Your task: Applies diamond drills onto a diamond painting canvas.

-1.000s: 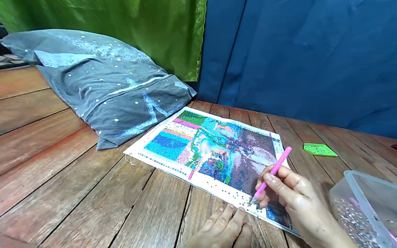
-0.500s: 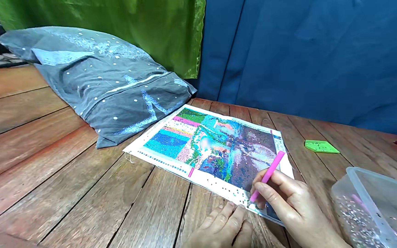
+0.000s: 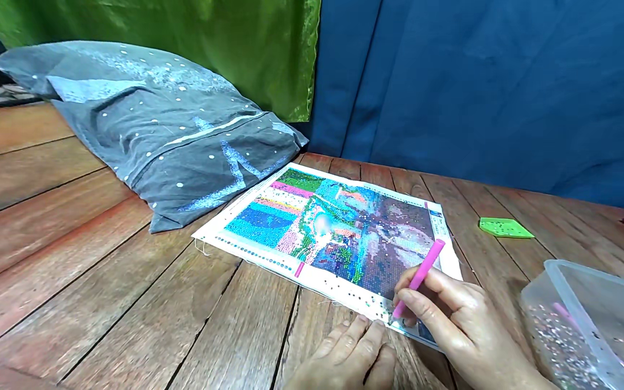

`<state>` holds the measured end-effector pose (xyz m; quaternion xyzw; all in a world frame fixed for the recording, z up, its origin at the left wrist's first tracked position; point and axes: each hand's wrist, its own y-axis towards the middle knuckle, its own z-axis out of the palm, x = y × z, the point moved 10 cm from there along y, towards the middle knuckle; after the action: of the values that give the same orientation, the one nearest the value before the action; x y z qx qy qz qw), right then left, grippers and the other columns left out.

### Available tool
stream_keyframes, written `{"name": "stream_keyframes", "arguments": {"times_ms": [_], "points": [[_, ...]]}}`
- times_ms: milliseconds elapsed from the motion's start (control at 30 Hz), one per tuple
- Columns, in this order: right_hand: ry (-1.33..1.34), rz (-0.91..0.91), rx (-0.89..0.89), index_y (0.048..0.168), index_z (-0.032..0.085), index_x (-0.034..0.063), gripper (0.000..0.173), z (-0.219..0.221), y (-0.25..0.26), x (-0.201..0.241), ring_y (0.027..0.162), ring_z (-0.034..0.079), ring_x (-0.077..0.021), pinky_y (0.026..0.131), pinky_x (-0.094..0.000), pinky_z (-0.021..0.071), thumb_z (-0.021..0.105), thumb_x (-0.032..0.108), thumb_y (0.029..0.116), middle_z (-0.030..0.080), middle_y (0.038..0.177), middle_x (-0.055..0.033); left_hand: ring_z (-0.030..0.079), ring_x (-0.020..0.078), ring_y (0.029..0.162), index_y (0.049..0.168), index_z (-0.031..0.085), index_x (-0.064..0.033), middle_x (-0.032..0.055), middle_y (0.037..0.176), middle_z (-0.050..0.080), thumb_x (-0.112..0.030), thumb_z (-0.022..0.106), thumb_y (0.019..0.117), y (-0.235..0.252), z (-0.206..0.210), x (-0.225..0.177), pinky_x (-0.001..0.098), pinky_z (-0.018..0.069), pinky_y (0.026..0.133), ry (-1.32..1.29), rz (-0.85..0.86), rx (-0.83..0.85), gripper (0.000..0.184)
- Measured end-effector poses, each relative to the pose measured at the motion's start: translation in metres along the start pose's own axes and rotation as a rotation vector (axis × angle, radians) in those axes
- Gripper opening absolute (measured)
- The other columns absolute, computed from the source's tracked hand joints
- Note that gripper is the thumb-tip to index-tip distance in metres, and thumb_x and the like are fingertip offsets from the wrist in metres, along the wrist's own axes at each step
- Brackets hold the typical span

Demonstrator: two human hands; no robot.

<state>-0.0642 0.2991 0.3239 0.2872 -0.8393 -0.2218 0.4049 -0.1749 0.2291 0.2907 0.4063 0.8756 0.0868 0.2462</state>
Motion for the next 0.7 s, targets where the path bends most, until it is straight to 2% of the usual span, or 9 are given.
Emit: {"name": "stream_keyframes", "arguments": {"times_ms": [233,400,533,700], "points": [[-0.032,-0.013,-0.062,0.092,0.067,0.0075,0.029,-0.007,0.0,0.001,0.068,0.064,0.0044,0.062,-0.012,0.0555,0.05,0.028,0.103,0.066,0.077,0.005,0.055,0.0412,0.136,0.133,0.062,0.0059,0.0252,0.143,0.058,-0.023,0.055,0.1027,0.0,0.0,0.0,0.0504,0.0432,0.113,-0.007,-0.007,0.01,0.042],[0.057,0.014,-0.05,0.094,0.066,0.0098,0.027,-0.005,0.0,-0.001,0.066,0.066,0.0021,0.059,-0.015,0.0579,0.051,0.029,0.1035,0.067,0.077,0.0064,0.054,0.0413,0.137,0.133,0.062,0.0058,0.0252,0.144,0.058,-0.022,0.054,0.103,0.0,0.0,0.0,0.0507,0.0428,0.114,-0.018,-0.007,0.014,0.042],[0.049,-0.002,-0.016,0.094,0.066,0.0088,0.028,0.001,-0.001,0.0,0.068,0.065,0.0028,0.062,-0.0136,0.0561,0.05,0.029,0.104,0.067,0.077,0.0056,0.054,0.0411,0.137,0.134,0.061,0.0057,0.0249,0.144,0.058,-0.023,0.054,0.103,0.0,0.0,0.0,0.0507,0.0425,0.114,-0.005,-0.005,0.024,0.043],[0.029,-0.018,-0.005,0.094,0.066,0.0087,0.029,0.002,-0.001,0.001,0.066,0.064,0.0029,0.06,-0.0133,0.0557,0.049,0.03,0.1043,0.066,0.076,0.0052,0.055,0.041,0.136,0.133,0.062,0.0055,0.0248,0.143,0.059,-0.022,0.056,0.1022,0.0,-0.001,0.0,0.0503,0.0435,0.113,0.002,-0.004,0.005,0.042]]}}
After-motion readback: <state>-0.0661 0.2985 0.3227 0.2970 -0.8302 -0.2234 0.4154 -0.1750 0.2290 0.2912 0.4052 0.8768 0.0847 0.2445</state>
